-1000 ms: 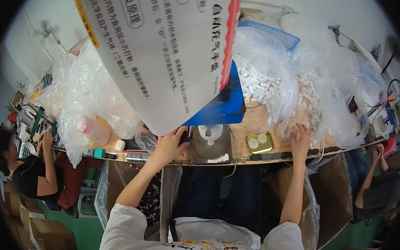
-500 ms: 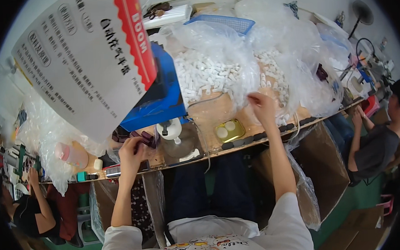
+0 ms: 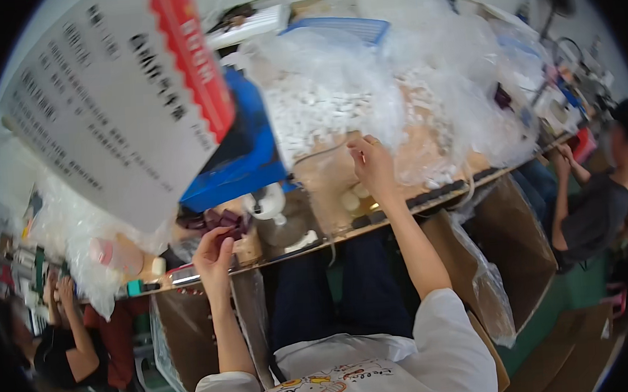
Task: The person assembles small parts by hand and using a benchtop press tool, picking components from the table and pressing them into the fixture.
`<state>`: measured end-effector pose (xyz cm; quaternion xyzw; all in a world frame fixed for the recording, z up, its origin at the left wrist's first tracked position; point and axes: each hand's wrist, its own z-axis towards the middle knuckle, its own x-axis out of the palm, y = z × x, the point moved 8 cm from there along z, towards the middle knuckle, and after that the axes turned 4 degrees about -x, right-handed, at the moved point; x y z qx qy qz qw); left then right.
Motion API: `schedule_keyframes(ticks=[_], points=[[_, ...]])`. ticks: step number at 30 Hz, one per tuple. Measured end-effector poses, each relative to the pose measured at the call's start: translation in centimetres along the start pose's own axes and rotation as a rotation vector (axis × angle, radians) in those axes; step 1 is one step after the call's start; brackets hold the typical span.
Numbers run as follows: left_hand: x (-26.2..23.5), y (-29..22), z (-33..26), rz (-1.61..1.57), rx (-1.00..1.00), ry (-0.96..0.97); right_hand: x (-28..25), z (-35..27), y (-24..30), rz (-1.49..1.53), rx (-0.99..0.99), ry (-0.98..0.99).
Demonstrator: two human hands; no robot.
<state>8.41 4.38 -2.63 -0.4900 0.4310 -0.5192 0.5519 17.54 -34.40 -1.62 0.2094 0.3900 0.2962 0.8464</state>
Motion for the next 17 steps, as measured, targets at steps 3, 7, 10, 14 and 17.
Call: schedule_keyframes(ticks=[3,7,10,14,17], points=[[1.4,-1.7,0.5,0.122,0.108,-0.017,-1.9,-0.5,-3.3,-0.196,-0.041,0.005],[2.5,-1.9,0.0,0.063,0.103,-0.079,-7.9,-0.7,-8.6,-0.084,0.164,-0.058],[2.3,-0.7,-0.6,-0.019,0.072,-0.054,-11.9,-3.9,-13.3,-0.205,0.26,0.325],[3.2,0.7,-0.5,-0.042,-0.054,0.012,-12.2,-5.7,-10.5,-0.193,0.174,0.493],[4.3,0.0,-0.6,0.191,0.115,0.143,-11.5,-5.0,-8.7,-0.232,0.108,0.628]])
